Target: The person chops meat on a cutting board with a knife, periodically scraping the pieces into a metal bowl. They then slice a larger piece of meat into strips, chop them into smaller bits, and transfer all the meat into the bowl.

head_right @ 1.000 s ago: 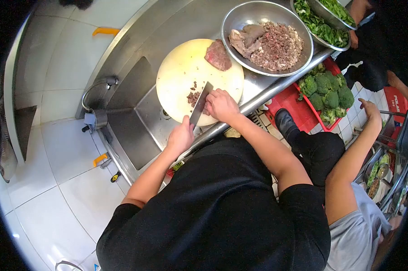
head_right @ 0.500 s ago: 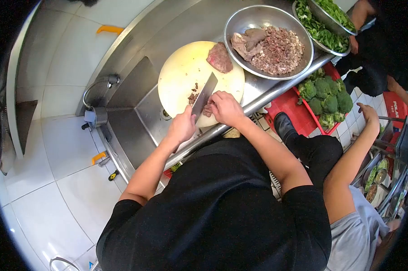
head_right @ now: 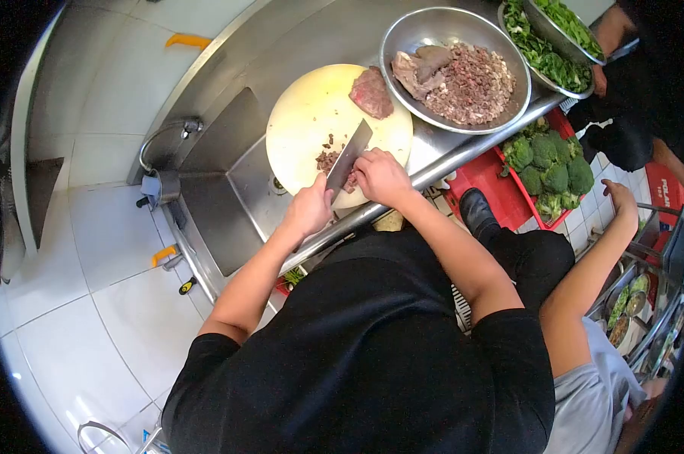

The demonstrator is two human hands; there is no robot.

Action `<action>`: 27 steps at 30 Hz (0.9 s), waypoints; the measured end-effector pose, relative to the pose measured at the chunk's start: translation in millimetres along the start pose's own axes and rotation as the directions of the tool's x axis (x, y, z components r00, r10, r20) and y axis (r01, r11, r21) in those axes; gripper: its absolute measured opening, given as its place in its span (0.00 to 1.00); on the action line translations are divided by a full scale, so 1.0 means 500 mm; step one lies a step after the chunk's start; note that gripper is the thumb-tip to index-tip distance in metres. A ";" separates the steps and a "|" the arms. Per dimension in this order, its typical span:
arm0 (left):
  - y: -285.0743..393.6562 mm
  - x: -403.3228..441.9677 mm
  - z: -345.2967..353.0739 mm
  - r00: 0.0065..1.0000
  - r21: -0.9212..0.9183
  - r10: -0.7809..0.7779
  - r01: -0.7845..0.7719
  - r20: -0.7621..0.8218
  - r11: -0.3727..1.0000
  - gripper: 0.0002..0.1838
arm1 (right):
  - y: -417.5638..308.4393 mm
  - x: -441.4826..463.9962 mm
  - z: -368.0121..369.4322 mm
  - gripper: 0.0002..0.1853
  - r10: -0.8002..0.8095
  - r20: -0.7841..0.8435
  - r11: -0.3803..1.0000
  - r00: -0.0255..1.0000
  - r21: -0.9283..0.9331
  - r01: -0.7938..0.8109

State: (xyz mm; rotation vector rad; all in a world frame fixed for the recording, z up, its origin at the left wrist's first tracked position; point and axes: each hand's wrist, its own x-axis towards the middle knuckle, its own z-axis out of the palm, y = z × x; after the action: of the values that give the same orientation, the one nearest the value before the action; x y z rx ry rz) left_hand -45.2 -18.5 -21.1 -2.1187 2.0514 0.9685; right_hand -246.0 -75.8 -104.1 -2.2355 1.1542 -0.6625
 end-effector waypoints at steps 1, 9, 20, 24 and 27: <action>0.005 -0.005 -0.018 1.000 0.012 0.011 -0.011 0.011 1.000 0.12 | -0.005 -0.001 -0.002 0.05 0.003 -0.028 1.000 1.000 0.009 -0.002; -0.029 -0.085 0.024 0.991 0.020 -0.099 0.097 0.086 0.995 0.14 | 0.004 -0.012 0.023 0.05 -0.008 -0.079 1.000 0.997 -0.010 0.007; -0.019 -0.094 -0.041 0.998 0.051 -0.005 0.002 0.057 0.999 0.13 | -0.035 -0.015 -0.018 0.08 0.013 -0.036 0.998 0.999 -0.063 -0.015; -0.045 -0.108 0.029 0.995 0.009 -0.083 0.083 0.061 0.997 0.12 | -0.013 -0.025 0.018 0.08 0.013 -0.041 0.998 0.999 -0.066 -0.016; -0.022 -0.068 0.038 0.997 -0.015 -0.077 0.078 0.027 0.997 0.12 | -0.019 -0.021 0.013 0.08 0.016 -0.002 0.993 1.000 -0.118 -0.016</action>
State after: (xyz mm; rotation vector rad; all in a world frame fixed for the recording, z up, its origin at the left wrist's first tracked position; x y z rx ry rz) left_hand -40.6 21.5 -25.5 -2.1629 1.9403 1.0008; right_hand -241.8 -60.8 -104.4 -2.3214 1.2395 -0.6030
